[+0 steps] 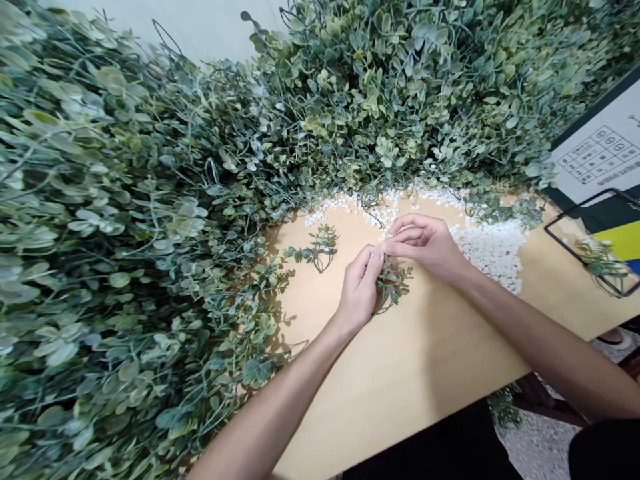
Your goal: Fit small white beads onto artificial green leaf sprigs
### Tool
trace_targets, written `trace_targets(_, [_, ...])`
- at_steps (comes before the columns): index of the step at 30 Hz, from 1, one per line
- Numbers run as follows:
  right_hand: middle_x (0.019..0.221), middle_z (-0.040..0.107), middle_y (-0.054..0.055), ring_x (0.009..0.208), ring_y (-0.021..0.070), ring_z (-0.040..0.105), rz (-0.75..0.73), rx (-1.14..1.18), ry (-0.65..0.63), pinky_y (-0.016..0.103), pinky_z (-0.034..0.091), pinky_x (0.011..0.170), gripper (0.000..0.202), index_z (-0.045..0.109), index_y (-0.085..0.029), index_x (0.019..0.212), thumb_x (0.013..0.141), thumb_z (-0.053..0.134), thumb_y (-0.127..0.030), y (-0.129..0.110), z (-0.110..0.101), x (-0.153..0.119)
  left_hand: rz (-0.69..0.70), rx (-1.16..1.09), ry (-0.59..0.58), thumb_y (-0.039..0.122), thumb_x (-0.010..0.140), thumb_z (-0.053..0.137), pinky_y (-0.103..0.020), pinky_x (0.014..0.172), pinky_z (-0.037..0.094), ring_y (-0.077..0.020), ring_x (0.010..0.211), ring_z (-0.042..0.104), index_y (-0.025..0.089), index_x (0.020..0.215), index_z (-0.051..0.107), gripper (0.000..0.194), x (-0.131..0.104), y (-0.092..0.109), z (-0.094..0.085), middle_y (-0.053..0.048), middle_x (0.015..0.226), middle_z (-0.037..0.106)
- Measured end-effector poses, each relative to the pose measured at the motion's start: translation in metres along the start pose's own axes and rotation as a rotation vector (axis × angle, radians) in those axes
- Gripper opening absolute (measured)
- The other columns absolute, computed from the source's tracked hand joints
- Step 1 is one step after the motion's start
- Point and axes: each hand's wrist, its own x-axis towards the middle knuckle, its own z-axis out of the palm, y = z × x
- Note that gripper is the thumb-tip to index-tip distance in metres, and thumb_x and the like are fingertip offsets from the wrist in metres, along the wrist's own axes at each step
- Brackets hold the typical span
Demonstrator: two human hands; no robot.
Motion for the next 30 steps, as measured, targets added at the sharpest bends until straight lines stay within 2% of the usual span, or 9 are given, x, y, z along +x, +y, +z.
trace_targets(2, [0.092,0.082,0.004,0.083,0.0207,0.079,-0.007,0.026,-0.015,0.036,0.066,0.079,0.036,0.071,-0.022,0.101,0.082,0.086,-0.048,-0.005,-0.002,0.001,0.121,0.156,-0.073,0.052,0.104,0.051,-0.03,0.072,0.043,-0.0175,0.072,0.052,0.02,0.087,0.064,0.038,-0.005,0.003,0.002,-0.003,0.078,0.059])
trace_targets(4, [0.093,0.081,0.004,0.085,0.0204,0.078,-0.073,-0.048,0.003,0.035,0.065,0.077,0.029,0.071,-0.022,0.101,0.09,0.079,-0.048,-0.009,-0.003,0.001,0.33,0.346,-0.27,0.041,0.106,0.048,-0.033,0.076,0.046,-0.0196,0.076,0.057,0.02,0.095,0.068,0.031,-0.01,0.004,0.005,-0.007,0.085,0.065])
trace_targets(7, [0.095,0.079,0.003,0.084,0.0181,0.074,-0.212,-0.345,-0.009,0.032,0.061,0.078,0.021,0.075,-0.023,0.096,0.093,0.077,-0.043,-0.007,0.001,0.0,0.648,0.538,-0.544,0.033,0.103,0.051,-0.036,0.073,0.046,-0.0206,0.073,0.058,0.02,0.096,0.069,0.024,-0.013,0.005,0.01,-0.009,0.082,0.068])
trace_targets(10, [0.106,0.078,0.005,0.097,0.0197,0.073,-0.308,-0.581,-0.263,0.035,0.058,0.092,0.016,0.078,-0.022,0.105,0.098,0.072,-0.035,0.0,0.01,-0.003,0.875,0.615,-0.656,0.034,0.099,0.059,-0.035,0.06,0.039,-0.0187,0.063,0.052,0.023,0.089,0.069,0.017,-0.015,0.004,0.017,-0.005,0.072,0.064])
trace_targets(13, [0.131,0.072,0.01,0.13,0.024,0.062,-0.358,-0.728,-0.535,0.045,0.049,0.113,0.026,0.074,-0.025,0.127,0.105,0.06,-0.028,0.006,0.02,-0.007,1.053,0.625,-0.753,0.03,0.098,0.063,-0.032,0.05,0.03,-0.0161,0.055,0.046,0.025,0.086,0.068,0.014,-0.016,0.005,0.023,-0.003,0.067,0.061])
trace_targets(17, [0.146,0.063,0.014,0.146,0.0301,0.045,-0.424,-0.961,-0.596,0.055,0.039,0.118,0.033,0.071,-0.028,0.136,0.108,0.053,-0.027,0.007,0.028,-0.013,1.015,0.571,-0.82,0.028,0.096,0.064,-0.032,0.047,0.029,-0.0161,0.054,0.046,0.028,0.086,0.068,0.011,-0.018,0.007,0.026,-0.003,0.067,0.061])
trace_targets(21, [0.136,0.066,0.016,0.135,0.0296,0.051,-0.486,-1.058,-0.552,0.052,0.044,0.111,0.033,0.071,-0.025,0.136,0.107,0.054,-0.029,0.003,0.027,-0.014,0.911,0.536,-0.821,0.031,0.096,0.063,-0.033,0.047,0.03,-0.0161,0.053,0.047,0.028,0.087,0.068,0.011,-0.018,0.007,0.025,-0.003,0.067,0.06])
trace_targets(25, [0.123,0.074,0.01,0.127,0.0268,0.055,-0.534,-1.031,-0.592,0.048,0.042,0.108,0.032,0.068,-0.022,0.136,0.107,0.055,-0.028,0.006,0.027,-0.012,1.012,0.612,-0.842,0.03,0.098,0.06,-0.032,0.046,0.03,-0.0161,0.054,0.047,0.027,0.088,0.069,0.014,-0.018,0.005,0.025,-0.004,0.067,0.062])
trace_targets(30, [0.136,0.073,0.004,0.138,0.0289,0.047,-0.605,-1.015,-0.638,0.05,0.035,0.111,0.032,0.065,-0.024,0.138,0.109,0.05,-0.024,0.015,0.03,-0.01,0.993,0.679,-0.884,0.033,0.099,0.059,-0.032,0.047,0.029,-0.0153,0.053,0.045,0.027,0.088,0.07,0.017,-0.017,0.005,0.026,-0.004,0.067,0.062])
